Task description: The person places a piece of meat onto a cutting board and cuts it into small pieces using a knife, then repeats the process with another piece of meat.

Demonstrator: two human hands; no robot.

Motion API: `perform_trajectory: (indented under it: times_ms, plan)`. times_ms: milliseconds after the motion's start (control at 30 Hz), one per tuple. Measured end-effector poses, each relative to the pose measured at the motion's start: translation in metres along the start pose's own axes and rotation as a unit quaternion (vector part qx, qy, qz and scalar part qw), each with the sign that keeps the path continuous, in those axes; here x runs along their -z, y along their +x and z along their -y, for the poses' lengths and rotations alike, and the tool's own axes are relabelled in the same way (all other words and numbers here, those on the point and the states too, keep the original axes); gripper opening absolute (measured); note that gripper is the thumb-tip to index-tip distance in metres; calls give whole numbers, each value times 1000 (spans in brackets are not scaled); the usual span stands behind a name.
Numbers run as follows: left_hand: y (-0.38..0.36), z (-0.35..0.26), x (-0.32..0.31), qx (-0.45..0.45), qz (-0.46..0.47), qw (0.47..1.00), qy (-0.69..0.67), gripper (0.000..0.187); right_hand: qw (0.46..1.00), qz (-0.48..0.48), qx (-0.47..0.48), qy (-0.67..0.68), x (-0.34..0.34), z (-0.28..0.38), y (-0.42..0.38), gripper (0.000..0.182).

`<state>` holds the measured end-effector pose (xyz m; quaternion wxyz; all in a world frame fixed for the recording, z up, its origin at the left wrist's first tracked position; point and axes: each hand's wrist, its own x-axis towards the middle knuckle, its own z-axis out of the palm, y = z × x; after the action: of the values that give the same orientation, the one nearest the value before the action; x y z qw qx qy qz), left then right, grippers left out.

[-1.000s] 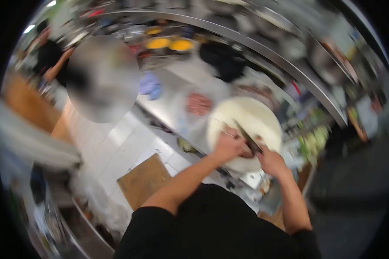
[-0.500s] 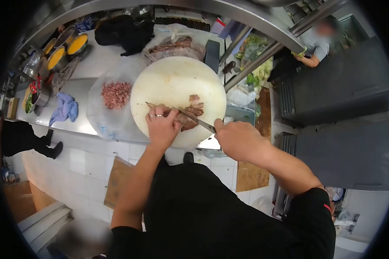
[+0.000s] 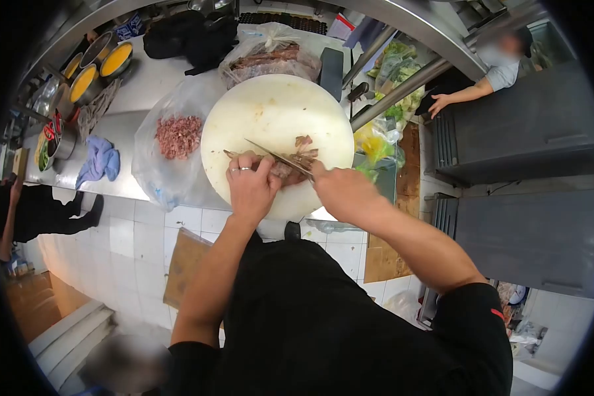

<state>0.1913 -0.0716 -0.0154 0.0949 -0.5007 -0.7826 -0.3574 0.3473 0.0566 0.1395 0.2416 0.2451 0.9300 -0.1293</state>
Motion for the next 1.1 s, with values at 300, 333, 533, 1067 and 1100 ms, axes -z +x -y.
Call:
perform_trajectory:
  times_ms: [300, 333, 533, 1067, 1100]
  plan:
    - [18, -13, -18, 13, -2, 999, -42, 30, 1000, -25, -13, -12, 49, -16, -20, 38]
    - [15, -10, -18, 9, 4, 999, -48, 31, 999, -11, -5, -33, 53, -15, -31, 36]
    - [17, -9, -18, -3, 20, 999, -40, 31, 998, -65, 4, 14, -1, -29, 29, 34]
    - [14, -6, -20, 17, 32, 999, -38, 33, 999, -32, -8, 33, 48, -21, 0, 36]
    - [14, -6, -21, 20, 31, 999, -41, 32, 1000, 6, -15, 17, 64, -16, -17, 39]
